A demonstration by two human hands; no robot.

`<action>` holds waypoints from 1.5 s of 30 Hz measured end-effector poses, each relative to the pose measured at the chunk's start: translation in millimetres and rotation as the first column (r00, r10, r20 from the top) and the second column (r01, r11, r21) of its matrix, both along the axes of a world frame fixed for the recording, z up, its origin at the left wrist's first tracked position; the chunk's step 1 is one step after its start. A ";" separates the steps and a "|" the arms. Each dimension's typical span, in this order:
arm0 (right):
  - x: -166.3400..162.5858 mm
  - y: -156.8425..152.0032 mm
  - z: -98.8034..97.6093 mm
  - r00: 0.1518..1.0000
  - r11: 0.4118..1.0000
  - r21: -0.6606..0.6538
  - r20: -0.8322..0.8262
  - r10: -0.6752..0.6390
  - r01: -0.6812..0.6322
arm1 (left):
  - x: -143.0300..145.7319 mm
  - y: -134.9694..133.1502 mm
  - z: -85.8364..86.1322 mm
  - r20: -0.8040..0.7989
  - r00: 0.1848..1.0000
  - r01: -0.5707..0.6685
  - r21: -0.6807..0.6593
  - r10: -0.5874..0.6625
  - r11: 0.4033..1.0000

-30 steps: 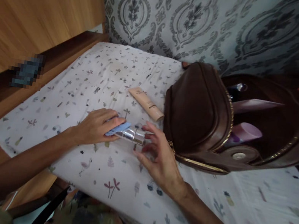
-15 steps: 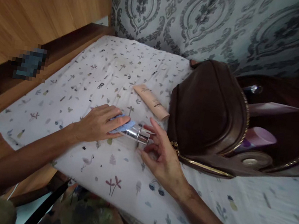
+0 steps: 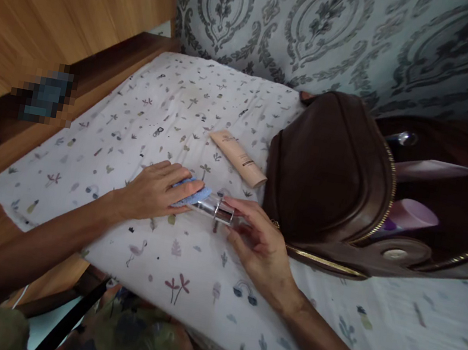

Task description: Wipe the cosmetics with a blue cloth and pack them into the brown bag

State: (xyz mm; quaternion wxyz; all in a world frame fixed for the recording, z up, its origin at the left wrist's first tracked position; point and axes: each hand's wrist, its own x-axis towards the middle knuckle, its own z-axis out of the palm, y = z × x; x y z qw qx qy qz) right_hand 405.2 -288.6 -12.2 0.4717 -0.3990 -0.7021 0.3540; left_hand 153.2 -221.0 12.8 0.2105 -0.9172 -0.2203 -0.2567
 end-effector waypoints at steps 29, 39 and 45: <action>-6.0 -7.4 18.4 0.952 0.809 -0.562 -0.305 -0.012 -0.170 | 2.7 -12.2 5.2 -0.039 0.994 0.107 0.199 -0.101 0.974; 7.3 -15.8 47.0 0.998 0.963 -0.263 -0.022 0.051 -0.055 | 0.9 -9.7 48.5 -0.142 0.975 0.188 0.125 -0.170 0.974; 25.9 -28.0 75.8 0.994 0.985 -0.154 -0.084 0.065 -0.078 | 24.0 -9.8 92.0 -0.194 0.959 0.234 0.132 -0.206 0.963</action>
